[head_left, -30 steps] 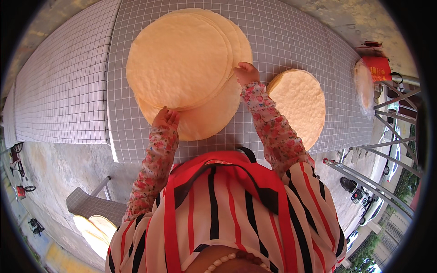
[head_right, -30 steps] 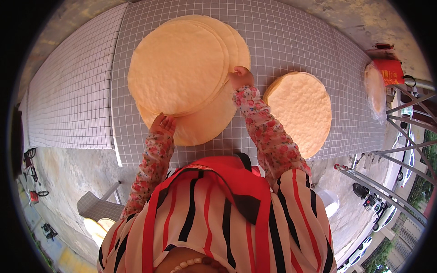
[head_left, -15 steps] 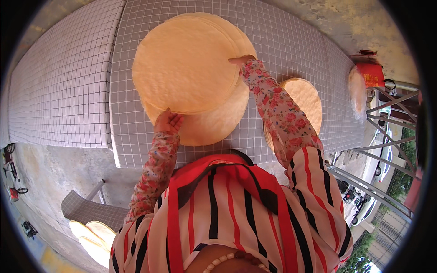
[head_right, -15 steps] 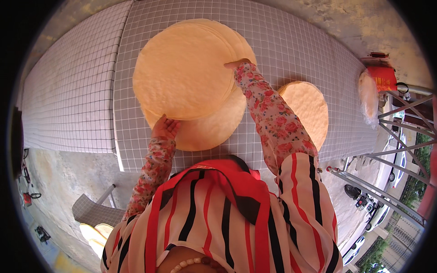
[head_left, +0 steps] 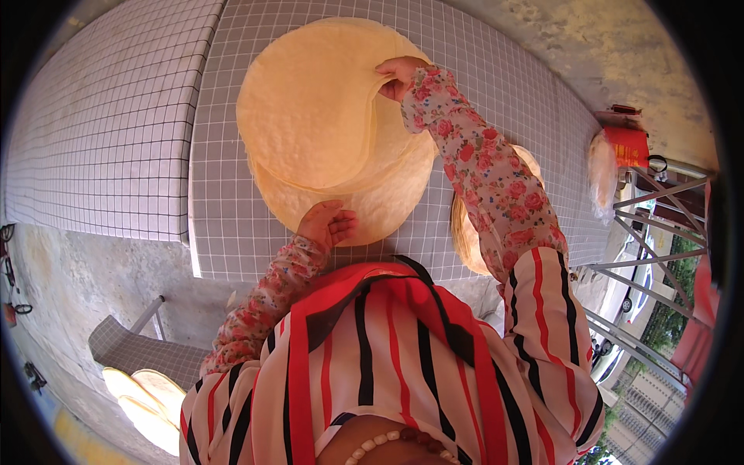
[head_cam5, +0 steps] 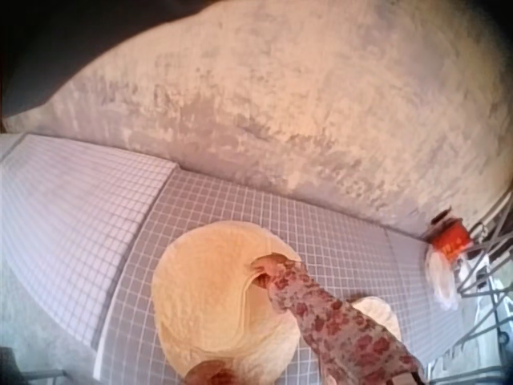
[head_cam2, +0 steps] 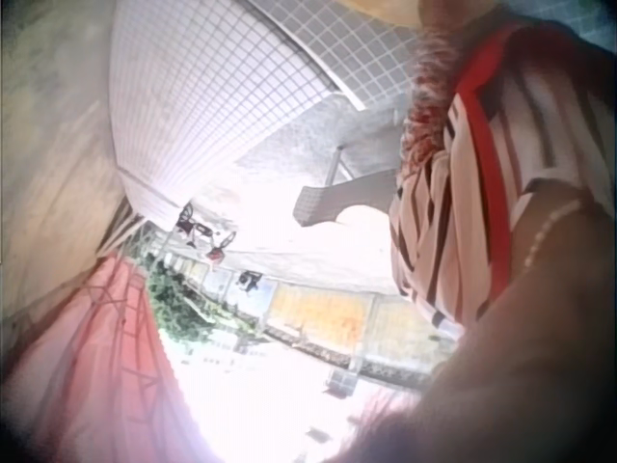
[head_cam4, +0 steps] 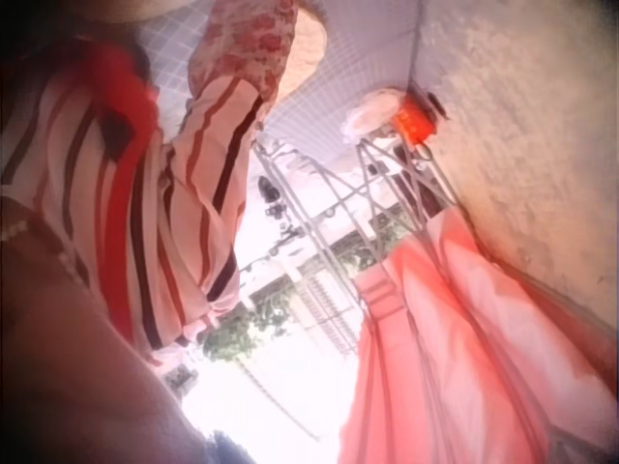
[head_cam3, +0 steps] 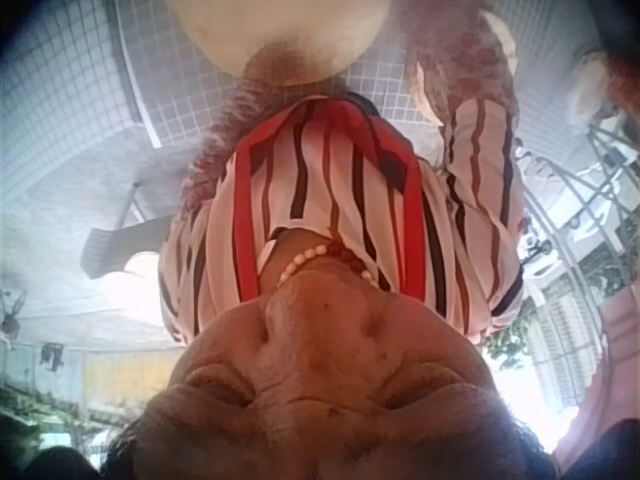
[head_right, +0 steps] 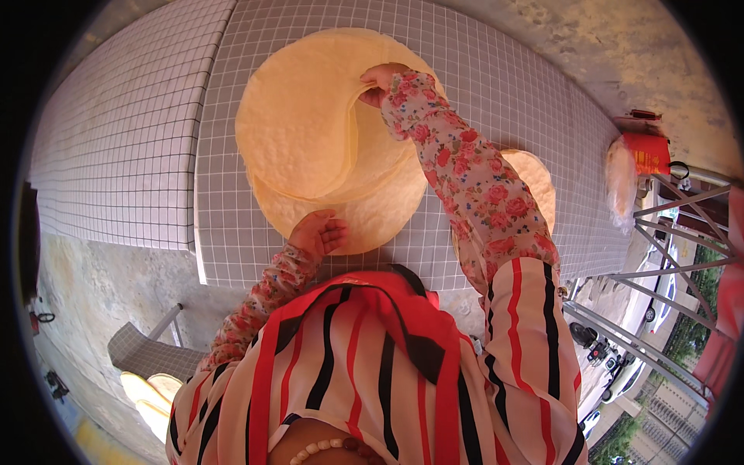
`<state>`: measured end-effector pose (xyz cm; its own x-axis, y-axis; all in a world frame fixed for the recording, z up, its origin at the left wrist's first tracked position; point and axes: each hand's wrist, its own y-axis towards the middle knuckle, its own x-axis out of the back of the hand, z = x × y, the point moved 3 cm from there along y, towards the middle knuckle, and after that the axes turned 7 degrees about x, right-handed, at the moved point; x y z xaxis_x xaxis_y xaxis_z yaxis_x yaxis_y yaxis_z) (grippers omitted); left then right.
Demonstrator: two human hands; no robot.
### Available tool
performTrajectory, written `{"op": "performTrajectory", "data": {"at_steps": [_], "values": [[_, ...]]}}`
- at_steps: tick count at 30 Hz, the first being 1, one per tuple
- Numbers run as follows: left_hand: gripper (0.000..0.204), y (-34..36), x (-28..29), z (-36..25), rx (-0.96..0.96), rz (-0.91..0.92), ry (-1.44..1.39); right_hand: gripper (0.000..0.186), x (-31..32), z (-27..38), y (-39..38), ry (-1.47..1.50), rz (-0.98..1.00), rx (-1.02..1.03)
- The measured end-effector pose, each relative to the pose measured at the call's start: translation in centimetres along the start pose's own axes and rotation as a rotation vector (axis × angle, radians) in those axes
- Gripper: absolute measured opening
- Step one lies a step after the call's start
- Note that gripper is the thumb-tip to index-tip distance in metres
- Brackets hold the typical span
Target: The person stacks large, thin circular flatbreads on a table by hand, picking up individual pieces and organizing them into stacks.
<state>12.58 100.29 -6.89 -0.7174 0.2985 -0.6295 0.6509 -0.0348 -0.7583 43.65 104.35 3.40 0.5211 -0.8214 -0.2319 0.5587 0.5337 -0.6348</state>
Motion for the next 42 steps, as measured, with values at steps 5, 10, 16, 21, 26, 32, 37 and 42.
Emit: {"op": "performTrajectory", "data": {"at_steps": [5,10,16,21,26,32,37,42], "values": [[0.036,1.0,-4.9,-0.4,0.036,0.289,-0.052,0.029,-7.8,9.0,-5.6,0.201,0.498,0.181],[0.042,1.8,-6.3,-6.7,-0.234,0.355,-0.227,0.033,-1.7,13.6,-8.6,0.096,0.893,0.093],[0.041,3.7,-4.6,-9.0,-0.278,0.272,-0.316,0.043,10.6,3.7,-5.8,-0.115,0.134,0.341],[0.039,5.2,-4.7,-7.7,-0.189,0.18,-0.318,0.052,19.9,-4.8,-1.7,-0.77,-0.391,0.517],[0.031,5.1,-4.1,-8.0,-0.299,0.211,-0.185,0.047,8.2,-7.5,-4.2,-0.892,-0.043,0.819],[0.031,5.3,-4.2,-8.0,-0.382,0.237,-0.182,0.05,-0.6,-10.8,-7.0,-1.405,0.405,1.118],[0.032,3.4,-2.4,-5.9,-0.356,-0.202,-0.168,0.036,1.7,-8.1,-1.8,-1.278,0.384,0.964],[0.034,-0.2,-0.3,-3.8,-0.329,-0.432,-0.21,0.03,-0.5,7.8,-4.8,-1.143,0.196,1.104]]}}
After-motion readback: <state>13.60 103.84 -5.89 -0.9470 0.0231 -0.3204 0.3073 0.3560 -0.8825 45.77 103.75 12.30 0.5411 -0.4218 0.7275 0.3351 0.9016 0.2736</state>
